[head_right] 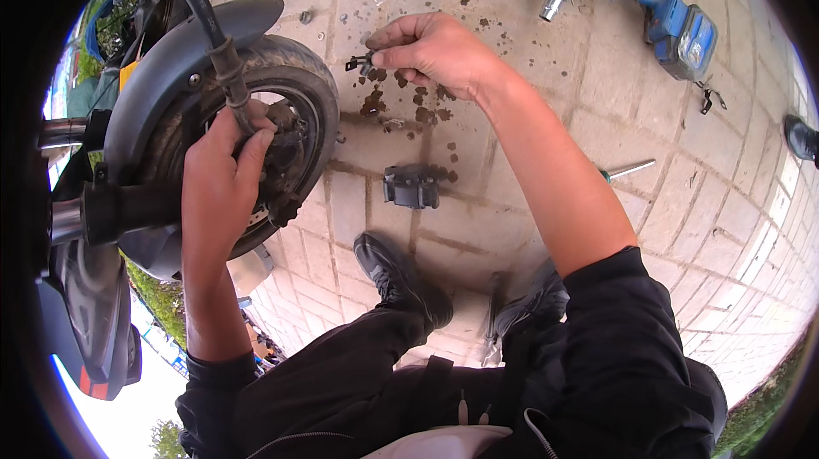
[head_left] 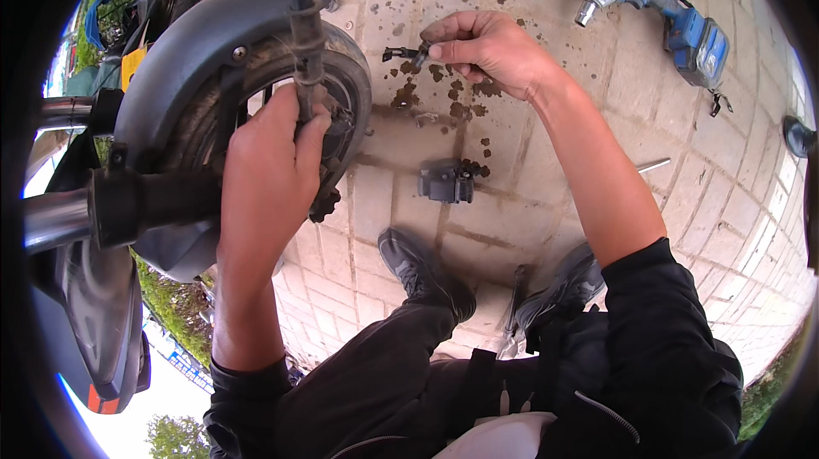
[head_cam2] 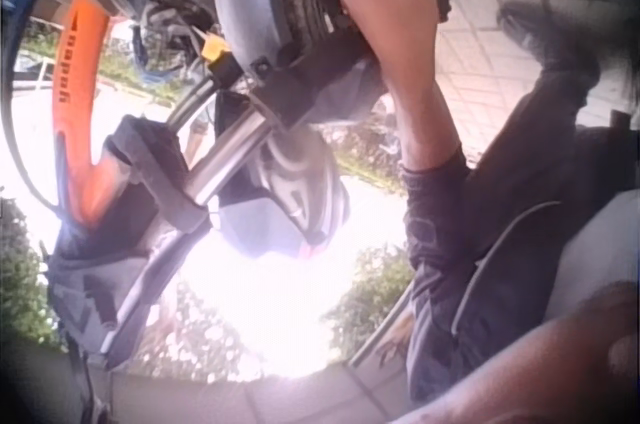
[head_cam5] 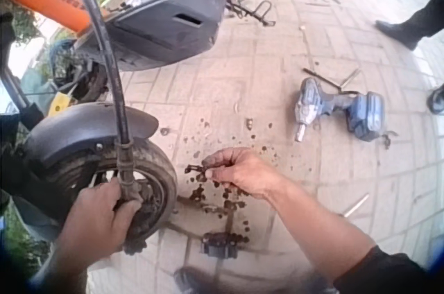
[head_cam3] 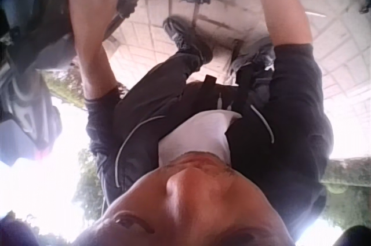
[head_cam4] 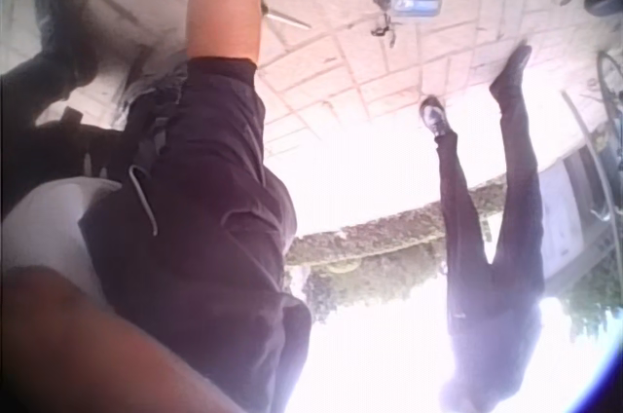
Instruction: The person repairs the front wheel assembly of an orange electric scooter. They use a cordless impact driver and a screwdriver to remove and install bolts on the brake caliper and wheel hub. The person also handles brake pads and wires during the process.
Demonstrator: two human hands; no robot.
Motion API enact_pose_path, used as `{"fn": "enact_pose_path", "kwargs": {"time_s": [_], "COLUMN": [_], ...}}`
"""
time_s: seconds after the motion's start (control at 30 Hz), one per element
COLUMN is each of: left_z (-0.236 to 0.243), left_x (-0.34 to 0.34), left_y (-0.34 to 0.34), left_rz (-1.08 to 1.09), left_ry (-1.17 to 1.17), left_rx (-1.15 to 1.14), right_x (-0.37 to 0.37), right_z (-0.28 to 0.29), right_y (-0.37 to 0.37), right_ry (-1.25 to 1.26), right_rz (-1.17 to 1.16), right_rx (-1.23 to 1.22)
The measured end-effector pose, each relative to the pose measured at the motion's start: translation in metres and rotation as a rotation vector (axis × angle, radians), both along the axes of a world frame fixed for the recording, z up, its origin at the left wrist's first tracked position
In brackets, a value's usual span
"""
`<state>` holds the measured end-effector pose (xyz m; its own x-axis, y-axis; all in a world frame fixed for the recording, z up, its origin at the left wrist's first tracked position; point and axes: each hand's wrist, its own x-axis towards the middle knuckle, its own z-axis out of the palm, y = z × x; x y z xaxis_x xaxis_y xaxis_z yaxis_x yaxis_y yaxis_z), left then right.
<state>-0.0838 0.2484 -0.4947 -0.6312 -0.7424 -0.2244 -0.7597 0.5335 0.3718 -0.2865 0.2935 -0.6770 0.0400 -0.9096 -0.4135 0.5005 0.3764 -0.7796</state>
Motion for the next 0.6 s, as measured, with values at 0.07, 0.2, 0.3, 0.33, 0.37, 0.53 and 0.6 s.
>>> {"fn": "enact_pose_path", "kwargs": {"time_s": [0.07,0.2,0.3,0.33,0.37,0.53,0.6], "left_z": [-0.007,-0.008,-0.004,-0.003,-0.002,-0.001,0.0], "left_x": [0.0,-0.005,-0.008,-0.007,-0.006,0.006,0.006], "left_y": [-0.002,-0.003,-0.003,-0.003,-0.003,0.001,0.002], "left_rz": [0.092,0.216,0.28,0.298,0.301,0.264,0.272], "left_ry": [0.114,0.265,0.284,0.282,0.289,0.305,0.307], "left_rx": [0.015,0.118,0.163,0.168,0.181,0.203,0.217], "right_x": [0.004,0.011,0.019,0.02,0.02,0.026,0.029], "right_z": [0.002,0.013,0.02,0.021,0.023,0.018,0.026], "right_y": [-0.004,-0.008,-0.007,-0.007,-0.006,0.0,0.004], "right_ry": [-0.066,-0.1,-0.098,-0.099,-0.098,-0.121,-0.09], "right_rz": [-0.02,-0.043,-0.013,-0.004,0.005,0.037,0.055], "right_rx": [-0.029,-0.067,-0.09,-0.093,-0.097,-0.087,-0.09]}}
